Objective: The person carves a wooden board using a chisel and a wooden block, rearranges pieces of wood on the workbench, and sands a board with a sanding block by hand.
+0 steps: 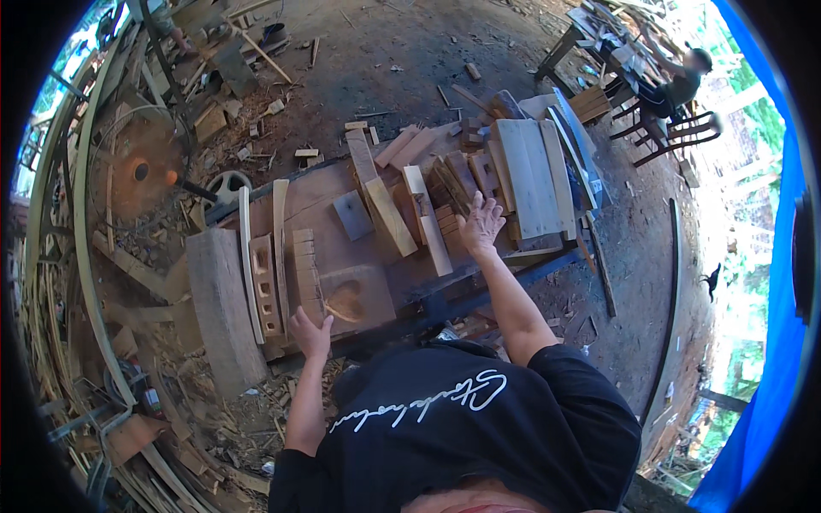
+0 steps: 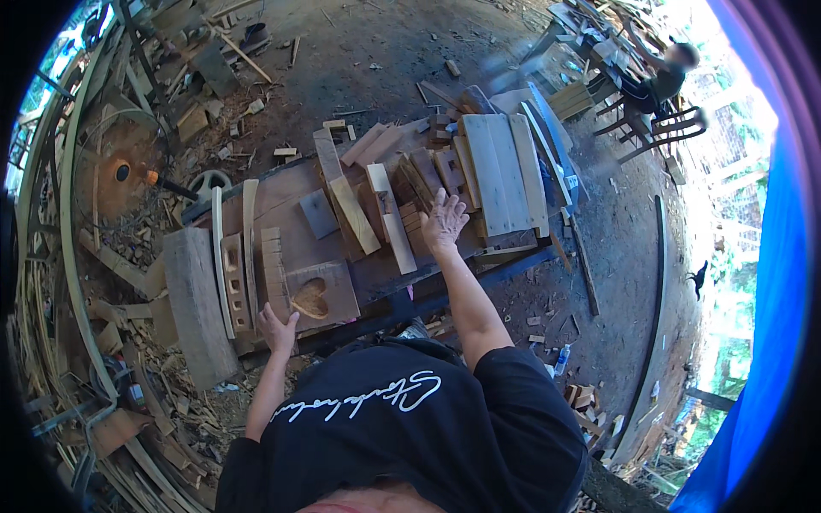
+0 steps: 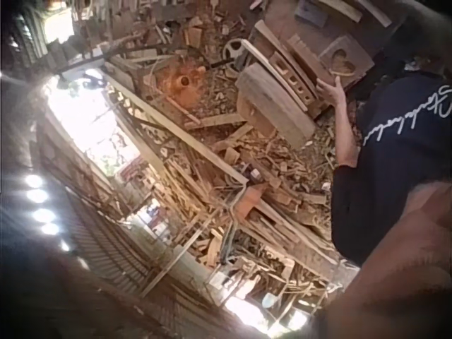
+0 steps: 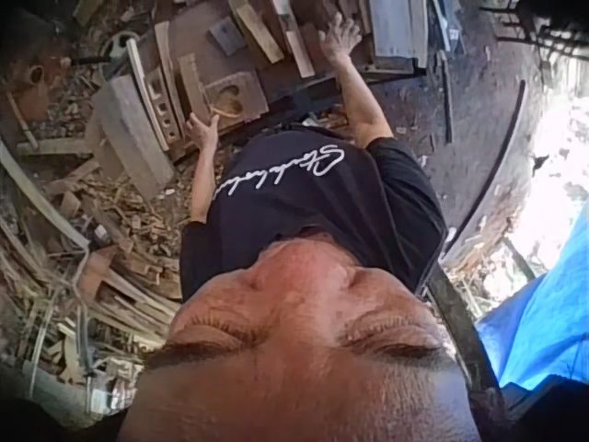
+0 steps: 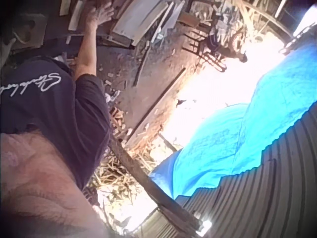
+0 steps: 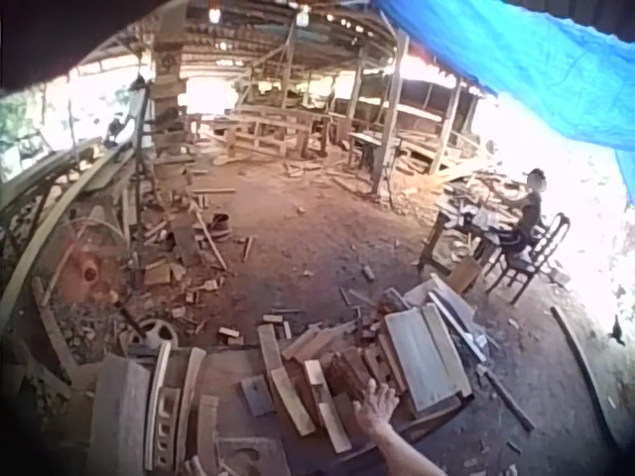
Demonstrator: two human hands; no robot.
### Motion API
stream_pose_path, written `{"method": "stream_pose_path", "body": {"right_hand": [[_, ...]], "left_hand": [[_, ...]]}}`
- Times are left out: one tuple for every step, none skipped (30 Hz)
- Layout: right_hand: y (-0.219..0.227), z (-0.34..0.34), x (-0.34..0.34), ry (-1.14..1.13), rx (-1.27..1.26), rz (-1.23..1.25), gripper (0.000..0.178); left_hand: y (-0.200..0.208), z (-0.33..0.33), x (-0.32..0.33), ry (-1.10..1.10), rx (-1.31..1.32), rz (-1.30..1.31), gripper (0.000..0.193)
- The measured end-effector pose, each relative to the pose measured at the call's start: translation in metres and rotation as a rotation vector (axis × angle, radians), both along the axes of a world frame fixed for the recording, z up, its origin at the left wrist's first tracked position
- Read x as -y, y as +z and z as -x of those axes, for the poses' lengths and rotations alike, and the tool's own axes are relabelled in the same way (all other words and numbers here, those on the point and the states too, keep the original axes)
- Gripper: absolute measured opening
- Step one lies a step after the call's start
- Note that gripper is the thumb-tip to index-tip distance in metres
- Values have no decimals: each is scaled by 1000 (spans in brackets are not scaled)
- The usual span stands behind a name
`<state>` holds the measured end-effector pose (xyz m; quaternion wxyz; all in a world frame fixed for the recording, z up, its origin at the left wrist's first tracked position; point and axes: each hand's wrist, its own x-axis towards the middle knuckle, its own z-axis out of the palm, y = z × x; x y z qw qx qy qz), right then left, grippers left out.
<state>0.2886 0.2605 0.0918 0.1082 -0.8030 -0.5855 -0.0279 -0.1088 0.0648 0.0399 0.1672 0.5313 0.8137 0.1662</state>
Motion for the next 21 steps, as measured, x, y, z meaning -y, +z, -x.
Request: {"method": "stream_pose_path", "body": {"right_hand": [[-2,-4,-2,9,30,133,78],[-3,-5,-3,-2,-11,117,83],[-4,-3,-4,-22,-20,119,83],[-3,-1,-4,-37,-65,113,81],[-2,2,-4,-49,-99,86,80],[1,5,-6,-48,-136,65,75],[4,10,-5,-33,-153,24,71],[7,14,-4,-42,-213,32,71],[10,19,-3,-37,-263,2,71],[13,23,-2,-22,-278,-25,71],[14,28,-1,19,-286,-107,70],[14,32,1,36,-314,-120,72],[13,35,4,62,-314,-138,73],[11,37,6,66,-329,-62,78],[9,37,7,86,-329,-50,82],[5,37,9,105,-335,-29,83],[2,34,10,101,-342,-27,83],[-2,31,9,142,-303,19,78],[-4,28,7,193,-251,30,74],[-7,22,5,194,-315,22,64],[-7,18,3,211,-328,2,65]], "left_hand": [[-1,0,0,-12,-10,4,82],[-1,0,0,-4,-19,15,82],[-2,0,-1,3,-28,27,82],[-2,0,-1,9,-29,50,84],[-2,0,-1,-3,-37,65,84],[-2,0,-2,11,-44,86,85],[-3,-1,-3,25,-47,100,86],[-3,-1,-4,50,-39,141,87],[-3,-2,-5,39,-46,152,87],[-3,-2,-5,61,-62,169,86],[-3,-2,-6,91,-76,209,86],[-2,-2,-7,104,-58,250,88],[-2,-3,-7,92,-58,249,88],[-2,-3,-8,109,-56,268,90],[-1,-3,-8,127,-55,284,92],[0,-3,-8,123,-65,295,92],[1,-4,-8,129,-62,313,93],[2,-5,-9,134,-66,316,94],[3,-7,-10,139,-60,315,94],[5,-8,-9,157,-42,335,94],[6,-10,-11,179,-40,336,94]]}}
